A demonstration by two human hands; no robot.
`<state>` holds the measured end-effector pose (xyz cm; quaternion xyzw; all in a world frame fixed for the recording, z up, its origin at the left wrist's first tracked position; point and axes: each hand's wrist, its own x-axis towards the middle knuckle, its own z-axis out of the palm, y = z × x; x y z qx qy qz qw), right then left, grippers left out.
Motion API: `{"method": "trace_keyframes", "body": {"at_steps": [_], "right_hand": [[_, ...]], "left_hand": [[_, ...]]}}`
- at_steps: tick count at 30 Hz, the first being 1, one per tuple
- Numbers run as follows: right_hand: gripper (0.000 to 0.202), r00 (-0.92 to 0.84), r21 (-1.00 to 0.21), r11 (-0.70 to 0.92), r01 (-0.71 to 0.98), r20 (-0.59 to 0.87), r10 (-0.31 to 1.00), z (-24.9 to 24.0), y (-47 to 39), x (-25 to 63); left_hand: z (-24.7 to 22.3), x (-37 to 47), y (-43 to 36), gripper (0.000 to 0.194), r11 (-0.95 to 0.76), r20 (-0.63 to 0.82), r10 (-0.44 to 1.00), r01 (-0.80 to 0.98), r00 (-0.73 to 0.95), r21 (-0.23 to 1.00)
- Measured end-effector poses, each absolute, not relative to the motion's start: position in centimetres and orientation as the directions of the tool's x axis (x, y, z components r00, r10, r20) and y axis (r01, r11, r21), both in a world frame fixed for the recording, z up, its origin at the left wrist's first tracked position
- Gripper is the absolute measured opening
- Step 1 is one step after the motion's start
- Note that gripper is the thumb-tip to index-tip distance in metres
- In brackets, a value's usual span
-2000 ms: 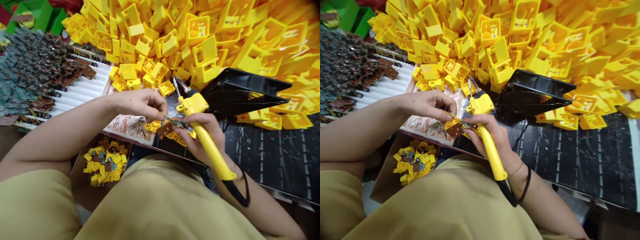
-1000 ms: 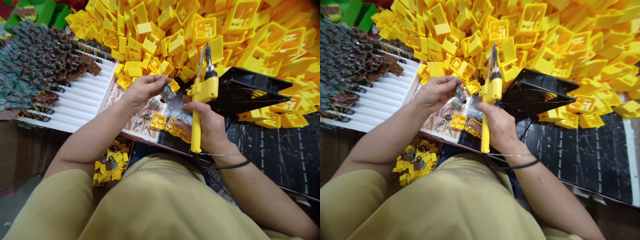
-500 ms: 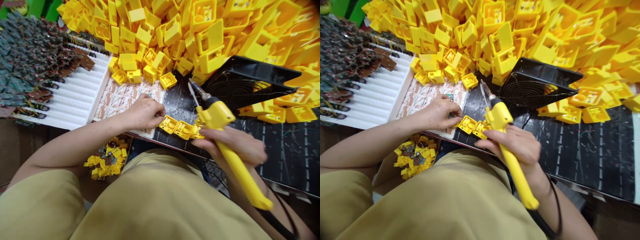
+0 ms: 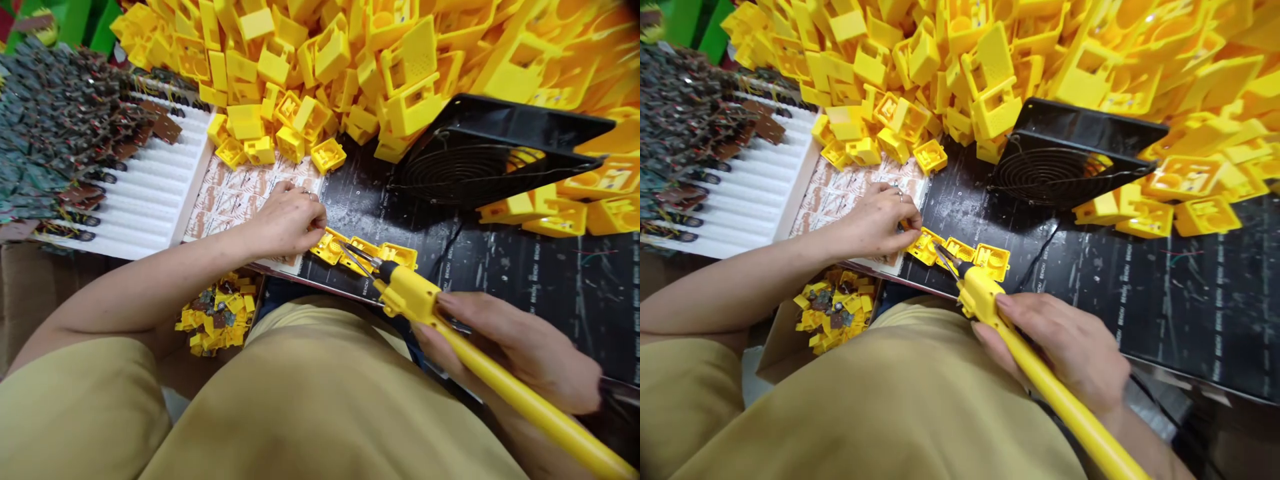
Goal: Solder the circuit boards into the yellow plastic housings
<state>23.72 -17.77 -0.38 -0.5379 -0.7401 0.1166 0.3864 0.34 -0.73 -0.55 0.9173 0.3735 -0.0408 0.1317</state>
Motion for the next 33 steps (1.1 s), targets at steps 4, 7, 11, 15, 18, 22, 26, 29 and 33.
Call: {"method": "trace_keyframes", "body": {"at_steps": [4, 7, 11, 15, 18, 22, 26, 29, 33], "right_hand": [[0.011, -0.278, -0.453, 0.580, 0.677, 0.573, 0.771, -1.3, -16.2, 23.3], [0.009, -0.308, -0.400, 0.603, 0.691, 0.591, 0.745, -1.5, -15.6, 23.1], [0.013, -0.333, -0.349, 0.632, 0.692, 0.623, 0.708, -1.0, -15.1, 22.4], [0.021, -0.384, -0.370, 0.661, 0.653, 0.591, 0.709, -0.4, -15.1, 22.5], [0.011, -0.381, -0.388, 0.623, 0.679, 0.540, 0.751, -0.1, -15.5, 23.3], [0.007, -0.261, -0.478, 0.493, 0.727, 0.472, 0.842, -0.2, -16.2, 24.2], [0.007, -0.272, -0.504, 0.502, 0.703, 0.462, 0.844, -0.5, -16.2, 24.3], [0.008, -0.301, -0.479, 0.537, 0.694, 0.484, 0.821, -0.8, -15.6, 24.0], [0.013, -0.365, -0.388, 0.644, 0.659, 0.584, 0.725, -1.0, -14.6, 23.4]], "left_hand": [[-0.5, 0.4, -0.7, 0.021, -0.706, -0.157, 0.662, 0.680, 0.733, 0.196], [-0.6, 0.4, -0.8, 0.023, -0.736, -0.120, 0.642, 0.653, 0.757, 0.178], [-0.7, 0.4, -0.8, 0.023, -0.757, -0.086, 0.629, 0.634, 0.773, 0.158], [-0.5, 0.6, -0.8, 0.023, -0.747, -0.132, 0.635, 0.649, 0.761, 0.145], [-0.2, 0.9, -0.8, 0.023, -0.739, -0.162, 0.641, 0.660, 0.750, 0.135], [-0.2, 0.9, -0.9, 0.023, -0.732, -0.177, 0.648, 0.670, 0.741, 0.122], [-0.2, 0.9, -0.9, 0.022, -0.741, -0.151, 0.644, 0.660, 0.750, 0.121], [-0.2, 0.8, -0.9, 0.022, -0.743, -0.150, 0.642, 0.659, 0.751, 0.119], [-0.3, 0.8, -0.8, 0.020, -0.745, -0.155, 0.639, 0.657, 0.753, 0.121]]}}
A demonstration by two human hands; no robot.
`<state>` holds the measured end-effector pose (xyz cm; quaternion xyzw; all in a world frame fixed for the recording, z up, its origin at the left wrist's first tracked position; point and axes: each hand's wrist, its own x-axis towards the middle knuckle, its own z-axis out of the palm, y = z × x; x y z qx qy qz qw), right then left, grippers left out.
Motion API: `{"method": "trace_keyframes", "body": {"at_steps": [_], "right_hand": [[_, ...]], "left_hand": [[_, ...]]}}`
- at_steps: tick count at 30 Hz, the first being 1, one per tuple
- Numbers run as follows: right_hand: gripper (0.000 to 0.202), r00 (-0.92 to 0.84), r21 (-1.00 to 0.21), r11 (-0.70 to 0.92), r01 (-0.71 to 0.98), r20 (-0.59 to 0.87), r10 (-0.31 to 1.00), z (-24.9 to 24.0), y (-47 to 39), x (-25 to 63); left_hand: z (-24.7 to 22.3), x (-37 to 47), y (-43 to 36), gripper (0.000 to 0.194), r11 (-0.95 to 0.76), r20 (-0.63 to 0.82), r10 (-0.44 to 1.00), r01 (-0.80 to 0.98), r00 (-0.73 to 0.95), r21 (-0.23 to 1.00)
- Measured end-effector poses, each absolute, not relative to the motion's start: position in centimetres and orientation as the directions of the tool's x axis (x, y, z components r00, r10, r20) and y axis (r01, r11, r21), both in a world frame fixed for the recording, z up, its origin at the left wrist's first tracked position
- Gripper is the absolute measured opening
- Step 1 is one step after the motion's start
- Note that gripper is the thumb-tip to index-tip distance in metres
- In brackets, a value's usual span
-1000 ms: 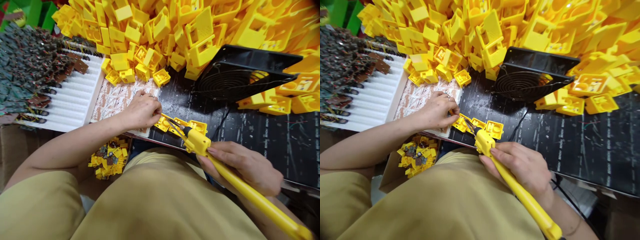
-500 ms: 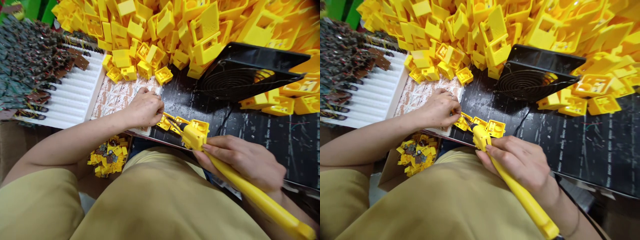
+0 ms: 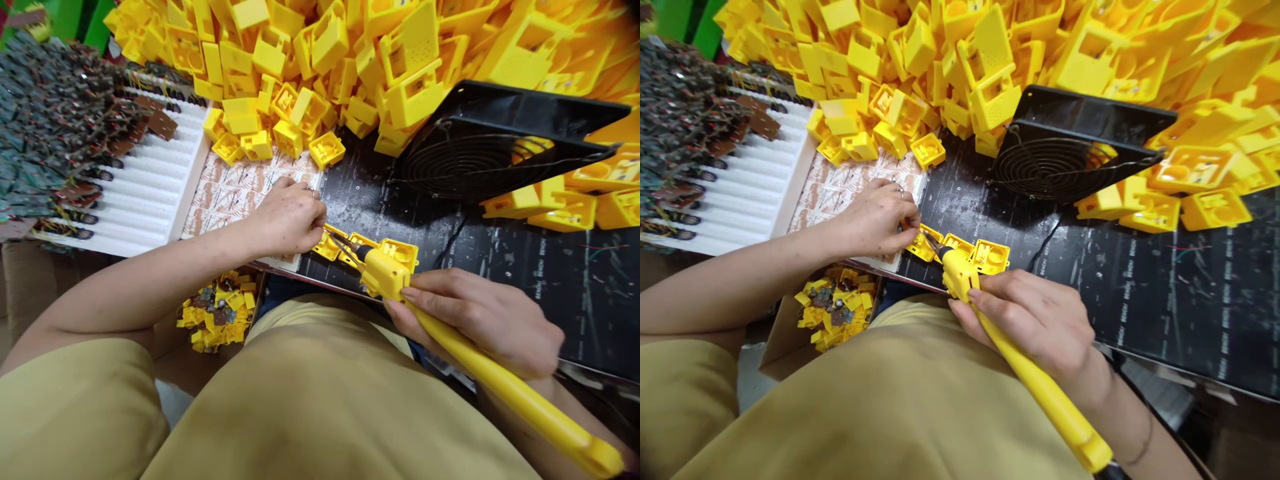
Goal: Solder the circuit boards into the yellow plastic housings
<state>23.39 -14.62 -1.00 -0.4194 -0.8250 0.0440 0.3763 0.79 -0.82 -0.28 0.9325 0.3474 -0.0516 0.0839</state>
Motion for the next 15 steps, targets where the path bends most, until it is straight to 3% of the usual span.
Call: {"method": "trace_keyframes", "body": {"at_steps": [4, 7, 10, 15], "right_hand": [[0.021, -0.398, -0.369, 0.686, 0.627, 0.606, 0.689, -0.7, -14.5, 23.3], [0.007, -0.348, -0.437, 0.590, 0.679, 0.516, 0.783, -0.2, -15.1, 23.8], [0.017, -0.284, -0.477, 0.503, 0.720, 0.459, 0.842, 0.0, -15.6, 24.3], [0.020, -0.281, -0.485, 0.523, 0.701, 0.486, 0.828, -0.4, -15.5, 24.3]], "left_hand": [[-0.4, 0.8, -0.8, 0.020, -0.759, -0.130, 0.625, 0.638, 0.770, 0.132], [-0.3, 1.0, -0.8, 0.020, -0.746, -0.173, 0.632, 0.653, 0.756, 0.129], [-0.2, 1.0, -0.8, 0.019, -0.742, -0.198, 0.634, 0.661, 0.747, 0.115], [-0.3, 0.9, -0.8, 0.020, -0.759, -0.153, 0.625, 0.642, 0.765, 0.109]]}}
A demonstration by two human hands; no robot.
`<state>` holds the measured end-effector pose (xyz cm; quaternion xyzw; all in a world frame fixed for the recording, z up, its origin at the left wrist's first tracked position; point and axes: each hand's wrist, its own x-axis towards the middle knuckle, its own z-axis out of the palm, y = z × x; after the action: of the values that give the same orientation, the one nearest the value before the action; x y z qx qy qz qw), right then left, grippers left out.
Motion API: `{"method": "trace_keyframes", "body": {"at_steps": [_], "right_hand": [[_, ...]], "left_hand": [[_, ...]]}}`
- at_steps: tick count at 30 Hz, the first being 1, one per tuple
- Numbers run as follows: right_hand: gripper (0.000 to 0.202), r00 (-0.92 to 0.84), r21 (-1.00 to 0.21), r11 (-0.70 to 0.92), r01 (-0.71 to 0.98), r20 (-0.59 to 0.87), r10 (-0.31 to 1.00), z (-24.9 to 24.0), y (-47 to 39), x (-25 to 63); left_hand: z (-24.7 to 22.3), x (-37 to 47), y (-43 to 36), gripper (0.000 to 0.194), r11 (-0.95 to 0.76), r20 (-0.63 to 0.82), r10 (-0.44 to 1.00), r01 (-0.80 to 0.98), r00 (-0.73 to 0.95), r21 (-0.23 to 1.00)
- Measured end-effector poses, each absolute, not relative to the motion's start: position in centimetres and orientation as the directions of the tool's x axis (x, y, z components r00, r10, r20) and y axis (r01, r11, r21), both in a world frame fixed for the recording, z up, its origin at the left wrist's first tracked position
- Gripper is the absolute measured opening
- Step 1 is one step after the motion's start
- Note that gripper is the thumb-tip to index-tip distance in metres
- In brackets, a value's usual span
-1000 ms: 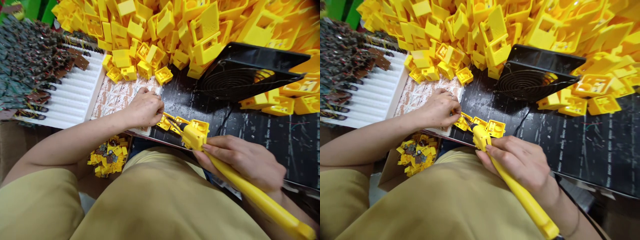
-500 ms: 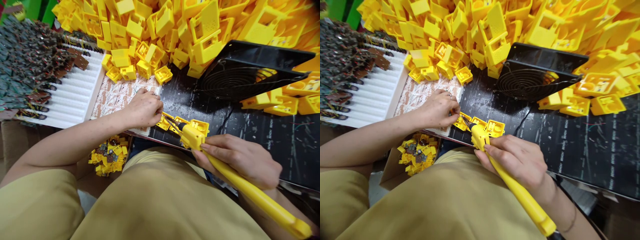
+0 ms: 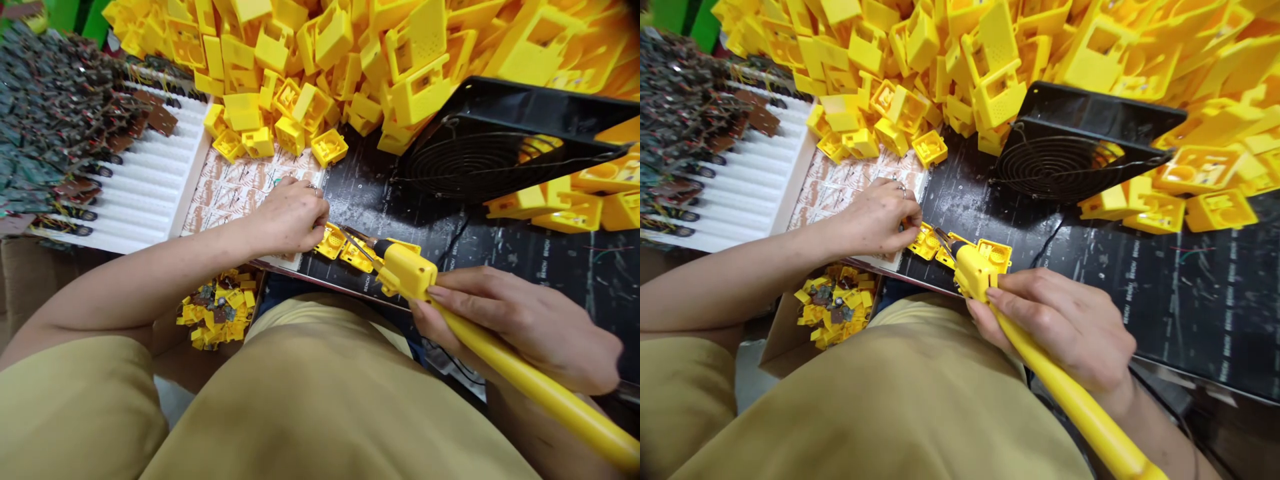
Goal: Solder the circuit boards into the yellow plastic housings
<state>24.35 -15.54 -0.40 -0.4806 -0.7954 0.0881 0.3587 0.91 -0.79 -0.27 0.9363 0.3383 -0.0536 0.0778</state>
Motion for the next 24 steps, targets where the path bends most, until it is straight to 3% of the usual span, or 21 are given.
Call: {"method": "trace_keyframes", "body": {"at_steps": [8, 10, 14, 16, 18, 21, 24], "right_hand": [[0.018, -0.240, -0.516, 0.500, 0.695, 0.489, 0.839, -1.1, -15.5, 25.0], [0.016, -0.220, -0.522, 0.490, 0.698, 0.495, 0.841, -1.4, -15.6, 25.2], [0.037, -0.165, -0.437, 0.473, 0.766, 0.577, 0.800, -2.0, -15.7, 25.1], [0.033, -0.156, -0.458, 0.471, 0.754, 0.571, 0.806, -2.1, -15.6, 25.0], [0.016, -0.171, -0.514, 0.484, 0.708, 0.541, 0.824, -1.9, -15.4, 24.9], [0.007, -0.169, -0.559, 0.498, 0.662, 0.537, 0.827, -1.2, -15.1, 25.0], [0.019, -0.270, -0.544, 0.593, 0.593, 0.560, 0.783, -0.7, -14.9, 25.2]], "left_hand": [[0.1, 0.1, -1.0, 0.023, -0.792, -0.126, 0.594, 0.605, 0.794, 0.079], [0.1, -0.5, -0.9, 0.026, -0.778, -0.113, 0.596, 0.606, 0.795, 0.164], [-0.6, -1.1, -0.8, 0.019, -0.643, -0.064, 0.687, 0.647, 0.724, 0.409], [-0.9, -1.2, -0.9, 0.015, -0.610, -0.041, 0.714, 0.650, 0.699, 0.453], [-1.0, -1.3, -1.0, 0.014, -0.633, -0.035, 0.699, 0.640, 0.714, 0.436], [-0.8, -1.5, -1.4, 0.016, -0.685, -0.059, 0.647, 0.614, 0.760, 0.393], [-0.6, -1.7, -1.9, 0.019, -0.703, -0.070, 0.615, 0.586, 0.786, 0.404]]}}
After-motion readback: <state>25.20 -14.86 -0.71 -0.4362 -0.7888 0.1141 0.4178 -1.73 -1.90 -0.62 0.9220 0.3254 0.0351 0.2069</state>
